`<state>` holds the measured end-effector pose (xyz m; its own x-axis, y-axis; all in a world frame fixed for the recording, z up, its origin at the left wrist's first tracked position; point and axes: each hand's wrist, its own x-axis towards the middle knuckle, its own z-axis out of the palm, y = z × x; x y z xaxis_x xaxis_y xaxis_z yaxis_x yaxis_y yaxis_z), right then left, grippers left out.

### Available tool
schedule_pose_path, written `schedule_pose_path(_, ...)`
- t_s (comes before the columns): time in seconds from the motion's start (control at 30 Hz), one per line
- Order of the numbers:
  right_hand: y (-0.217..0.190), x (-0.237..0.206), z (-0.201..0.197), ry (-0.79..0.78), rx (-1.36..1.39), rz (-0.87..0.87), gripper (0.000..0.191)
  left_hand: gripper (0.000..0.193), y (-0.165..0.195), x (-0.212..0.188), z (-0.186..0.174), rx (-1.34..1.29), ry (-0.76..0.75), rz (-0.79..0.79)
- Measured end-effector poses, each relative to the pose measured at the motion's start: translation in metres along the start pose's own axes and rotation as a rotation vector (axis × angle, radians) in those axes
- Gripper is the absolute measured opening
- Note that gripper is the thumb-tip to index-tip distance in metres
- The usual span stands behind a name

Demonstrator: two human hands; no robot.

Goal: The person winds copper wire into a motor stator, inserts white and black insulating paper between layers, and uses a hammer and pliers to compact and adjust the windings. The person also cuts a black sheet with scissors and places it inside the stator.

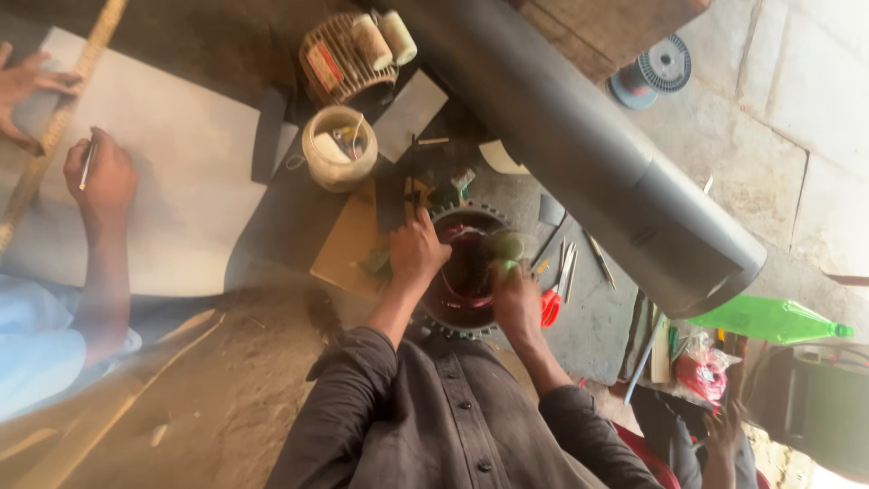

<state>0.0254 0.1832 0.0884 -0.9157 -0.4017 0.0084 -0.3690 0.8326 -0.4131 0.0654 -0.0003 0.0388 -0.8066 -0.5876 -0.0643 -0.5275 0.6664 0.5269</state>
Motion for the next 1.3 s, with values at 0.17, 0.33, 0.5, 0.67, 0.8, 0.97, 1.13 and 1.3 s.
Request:
schedule_pose_path(0.17, 0.005, -0.008, -0.006, -0.032, 0.074, 0.077, 0.037, 0.058, 0.000, -0.004, -0.001, -0.059, -0.013, 0.011)
schedule_pose_path(0.33, 0.012, -0.004, -0.025, -0.154, -0.213, 0.017, 0.034, 0.057, -0.002, 0.003, -0.007, -0.049, -0.070, -0.012)
schedule_pose_path(0.5, 0.028, 0.030, -0.045, -0.622, -0.393, -0.332, 0.034, 0.092, -0.018, 0.004, -0.012, -0.127, -0.198, 0.051)
schedule_pose_path(0.67, 0.030, 0.056, -0.044, -0.713, -0.555, -1.087, 0.033, 0.107, -0.033, 0.009, -0.015, -0.168, -0.317, 0.121)
schedule_pose_path(0.8, 0.000, 0.082, -0.043, -0.874, -0.862, -1.030, 0.040, 0.111, -0.038, 0.012, -0.019, -0.202, -0.412, 0.122)
schedule_pose_path(0.97, -0.043, 0.126, -0.036, -0.827, -0.908, -1.358, 0.040, 0.086, -0.040, 0.015, -0.021, -0.346, -0.395, 0.099)
schedule_pose_path(1.13, -0.032, 0.118, -0.037, -0.598, -0.654, -1.596, 0.040, 0.067, -0.044, 0.016, -0.017, -0.402, -0.355, 0.058)
schedule_pose_path(1.3, -0.020, 0.084, -0.038, -0.729, -0.748, -0.815, 0.045, 0.103, -0.035, 0.012, -0.020, -0.443, -0.413, 0.032)
